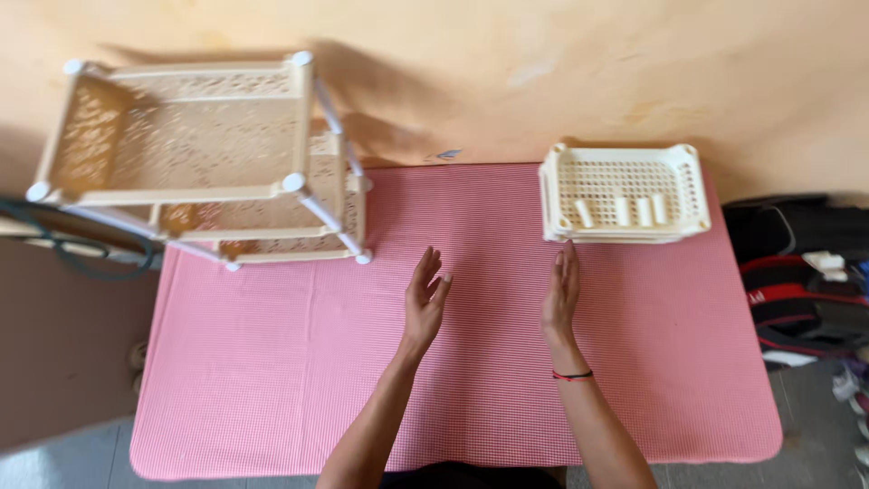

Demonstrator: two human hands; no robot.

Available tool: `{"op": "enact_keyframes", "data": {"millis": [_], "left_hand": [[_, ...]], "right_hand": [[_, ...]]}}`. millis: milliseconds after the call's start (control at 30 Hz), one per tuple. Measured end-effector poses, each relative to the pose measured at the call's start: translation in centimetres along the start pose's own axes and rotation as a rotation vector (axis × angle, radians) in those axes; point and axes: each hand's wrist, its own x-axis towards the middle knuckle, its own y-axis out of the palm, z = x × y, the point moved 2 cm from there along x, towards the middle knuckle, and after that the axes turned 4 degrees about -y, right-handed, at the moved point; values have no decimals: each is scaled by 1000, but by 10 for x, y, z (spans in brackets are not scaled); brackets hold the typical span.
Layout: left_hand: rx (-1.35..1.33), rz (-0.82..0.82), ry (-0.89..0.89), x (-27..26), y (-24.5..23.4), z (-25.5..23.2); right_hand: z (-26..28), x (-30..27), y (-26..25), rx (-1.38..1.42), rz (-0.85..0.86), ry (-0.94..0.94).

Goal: The person assembles a three-tier plastic storage rack by inserting white cylindrical connectors into beige perforated trays and stacking them. They then attach vertical white poles to the corners and secure the structure on a red checkered table.

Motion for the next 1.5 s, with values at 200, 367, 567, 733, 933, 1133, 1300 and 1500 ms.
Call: {"op": "enact_keyframes", "data": {"millis": [200, 367, 567, 733, 933, 1133, 1300, 1500], "left_hand": [[36, -267, -3, -47, -81, 2], [63, -469, 38, -77, -138, 1], [24, -630, 13, -111, -181, 1], [31, -692, -3, -131, -200, 0], [30, -695, -5, -127, -220, -5], [63, -663, 37, -81, -255, -29], [63, -628, 125, -35, -287, -53], [-117, -542, 225, 9, -302, -66]], "right_hand": [[27, -20, 75, 77, 221, -86], [39, -49, 128, 56, 415, -52], [57, -87, 173, 64, 601, -70], [75, -101, 190, 22, 651, -27], [99, -95, 207, -13, 651, -48], [124, -85, 228, 57, 626, -97], [136, -70, 251, 204, 650, -280], [132, -55, 269, 257, 668, -340]]}}
